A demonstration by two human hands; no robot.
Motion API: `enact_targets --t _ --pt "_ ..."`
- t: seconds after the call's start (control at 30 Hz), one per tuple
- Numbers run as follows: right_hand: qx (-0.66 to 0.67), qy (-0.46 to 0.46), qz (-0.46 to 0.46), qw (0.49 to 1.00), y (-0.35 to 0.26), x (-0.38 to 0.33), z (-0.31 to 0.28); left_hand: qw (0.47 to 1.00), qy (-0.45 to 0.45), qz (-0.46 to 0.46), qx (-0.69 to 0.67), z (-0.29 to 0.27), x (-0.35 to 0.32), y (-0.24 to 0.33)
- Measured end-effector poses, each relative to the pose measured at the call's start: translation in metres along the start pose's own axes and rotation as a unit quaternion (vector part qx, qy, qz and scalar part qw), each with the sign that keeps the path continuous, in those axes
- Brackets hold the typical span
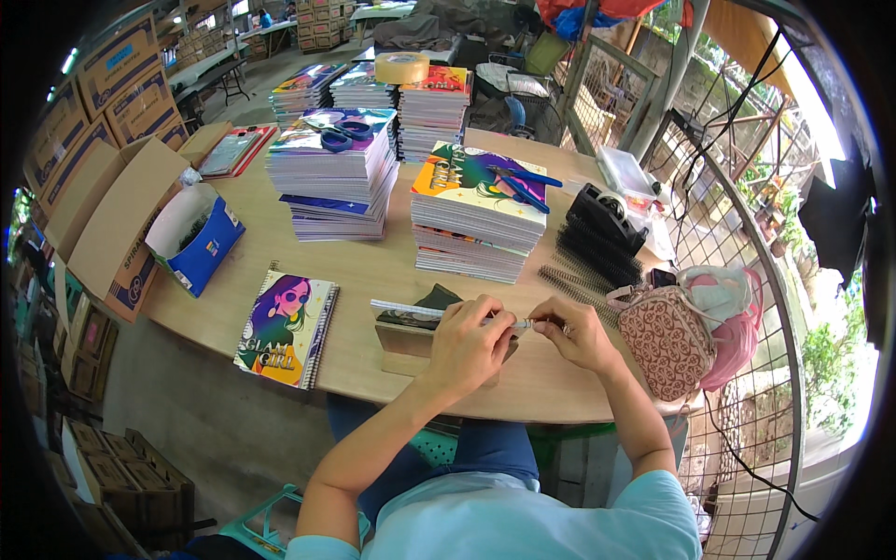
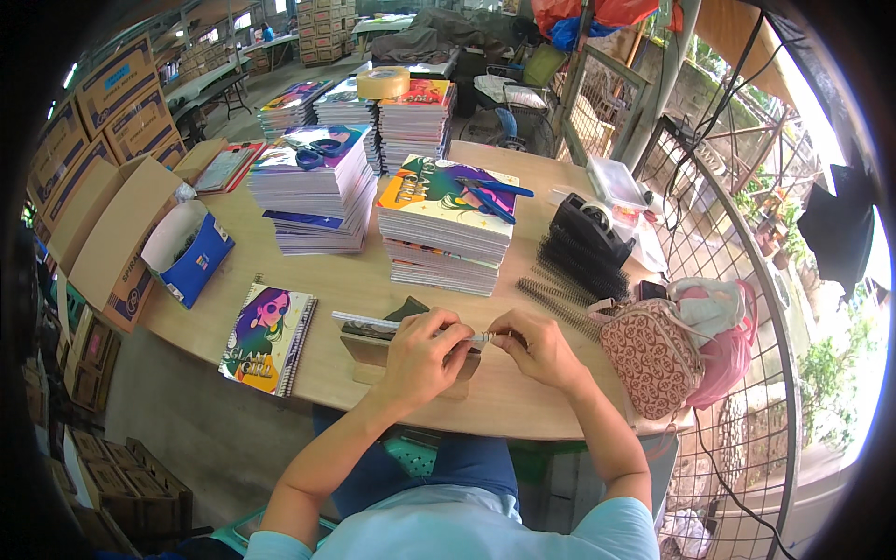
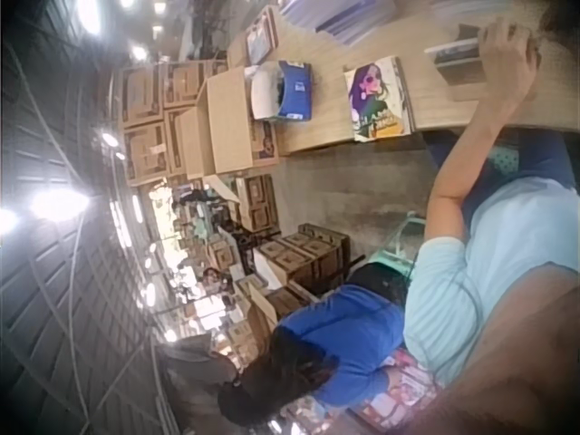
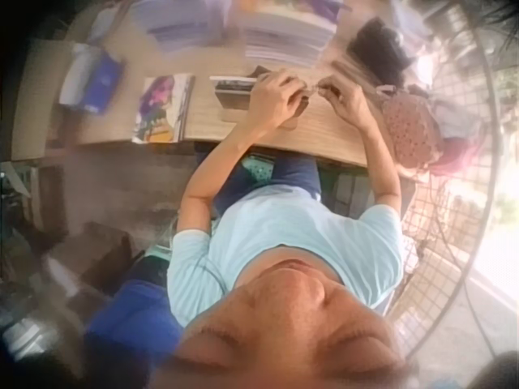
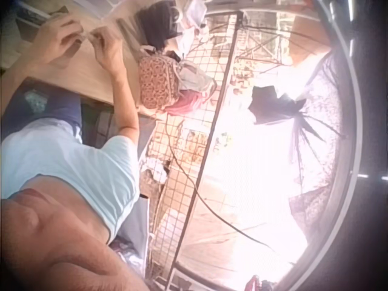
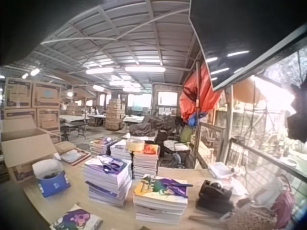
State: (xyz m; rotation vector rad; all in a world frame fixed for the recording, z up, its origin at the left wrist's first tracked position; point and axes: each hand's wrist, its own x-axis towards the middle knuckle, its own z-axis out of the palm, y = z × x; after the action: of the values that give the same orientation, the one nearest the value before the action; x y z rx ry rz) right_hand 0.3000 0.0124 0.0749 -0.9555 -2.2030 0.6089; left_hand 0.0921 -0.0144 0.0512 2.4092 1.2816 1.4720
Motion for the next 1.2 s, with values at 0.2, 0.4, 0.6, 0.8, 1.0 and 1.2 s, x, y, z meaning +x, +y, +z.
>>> enact_targets --t 0.2,0.4,0.6,0.8,1.0,1.2 --pt "-0.057 -0.030 -0.012 0.998 -0.015 0.004 0.003 0.999 -0.019 -0.003 -0.037 -0.002 -0.001 -0.005" --pt "-0.118 -0.023 -0.030 0.992 -0.019 0.005 0.009 0.998 0.010 0.021 -0.051 -0.001 -0.006 -0.008" --pt "0.005 0.008 0.057 0.998 0.011 0.046 -0.015 0.998 -0.027 0.062 0.020 -0.005 -0.008 0.005" --pt "-0.092 -0.298 0.162 0.936 0.021 0.108 0.033 0.998 0.005 0.045 0.043 0.006 -0.008 0.001" --pt "-0.242 -0.343 0.080 0.904 0.047 0.121 0.103 0.996 -0.027 0.078 0.038 0.008 -0.008 -0.006" --pt "-0.261 -0.350 0.054 0.898 0.042 0.121 0.117 0.995 -0.010 0.092 -0.035 0.012 -0.008 -0.007"
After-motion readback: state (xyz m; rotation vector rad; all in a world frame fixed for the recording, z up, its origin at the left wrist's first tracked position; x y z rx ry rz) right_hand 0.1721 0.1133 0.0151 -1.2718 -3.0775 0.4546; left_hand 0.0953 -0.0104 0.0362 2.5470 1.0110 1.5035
